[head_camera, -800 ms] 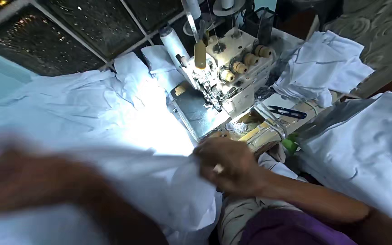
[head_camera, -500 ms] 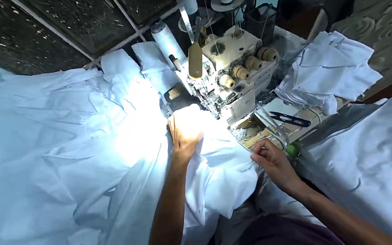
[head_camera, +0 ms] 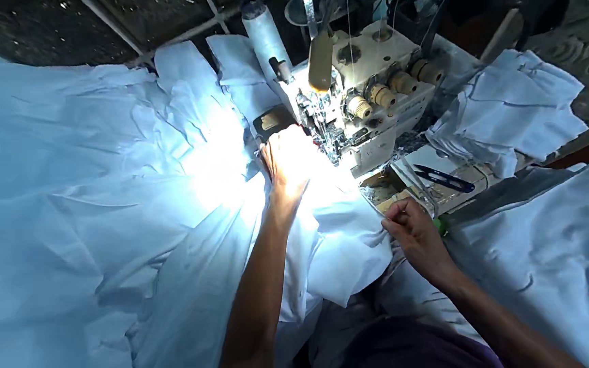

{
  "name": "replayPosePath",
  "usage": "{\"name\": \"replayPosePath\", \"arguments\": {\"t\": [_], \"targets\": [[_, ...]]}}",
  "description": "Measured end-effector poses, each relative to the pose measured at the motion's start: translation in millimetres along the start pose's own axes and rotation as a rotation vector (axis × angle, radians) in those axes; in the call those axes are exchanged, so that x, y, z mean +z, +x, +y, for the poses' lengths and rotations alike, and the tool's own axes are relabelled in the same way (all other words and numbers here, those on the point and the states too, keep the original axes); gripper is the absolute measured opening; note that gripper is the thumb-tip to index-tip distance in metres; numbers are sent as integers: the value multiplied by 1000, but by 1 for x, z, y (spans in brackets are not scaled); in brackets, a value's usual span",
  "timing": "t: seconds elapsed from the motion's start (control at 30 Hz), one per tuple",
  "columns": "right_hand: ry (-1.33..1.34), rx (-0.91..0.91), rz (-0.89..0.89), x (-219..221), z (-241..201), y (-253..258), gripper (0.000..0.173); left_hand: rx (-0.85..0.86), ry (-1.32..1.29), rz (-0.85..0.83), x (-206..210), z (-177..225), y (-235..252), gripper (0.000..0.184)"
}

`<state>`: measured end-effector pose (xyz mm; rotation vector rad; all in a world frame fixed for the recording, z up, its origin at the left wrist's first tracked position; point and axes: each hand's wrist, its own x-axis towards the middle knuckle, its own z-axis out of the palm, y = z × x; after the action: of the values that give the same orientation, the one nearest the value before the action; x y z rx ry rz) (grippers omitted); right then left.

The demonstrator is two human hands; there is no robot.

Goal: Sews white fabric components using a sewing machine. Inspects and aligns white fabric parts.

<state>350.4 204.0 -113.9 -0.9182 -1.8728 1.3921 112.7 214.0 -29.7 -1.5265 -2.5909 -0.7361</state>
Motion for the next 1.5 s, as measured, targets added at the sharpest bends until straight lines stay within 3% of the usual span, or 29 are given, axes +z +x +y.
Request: {"name": "replayPosePath", "arguments": {"t": [0.2,0.3,0.4,0.47,0.53,0.6,0.63,0.8,1.07,1.3,1.43,1.5], "targets": [[-153,-37,-52,-2,-7,-2,15,81,39,64,7,-10,0,30],[-319,-272,17,-19,6,-21,21,145,11,208,4,-14,-27,35],[-435,-472,54,-48,35,-45,15,178,-23,283,-16,-8,-82,42],[-508,-401,-69,-64,59,-66,15,228,-99,265,-26,-9,-125,38],[-592,-162,-337,-69,82,-85,15,273,-235,204,-29,-7,-160,30],[-684,78,-613,-61,102,-98,25,308,-364,142,-23,-7,-181,25],[-723,96,-664,-53,111,-104,31,308,-389,110,-19,-8,-188,24],[-825,-184,-589,-13,139,-107,26,247,-453,73,-11,-7,-219,20],[-1009,24,-1012,16,127,-56,35,102,-463,17,-5,-20,-281,21],[-812,0,-960,-5,126,-58,30,-1,-478,-47,2,-35,-314,25],[-926,57,-1030,6,122,-61,51,33,-471,-63,8,-27,-309,23],[-997,89,-1085,14,120,-62,50,70,-449,-74,10,-20,-304,22]]}}
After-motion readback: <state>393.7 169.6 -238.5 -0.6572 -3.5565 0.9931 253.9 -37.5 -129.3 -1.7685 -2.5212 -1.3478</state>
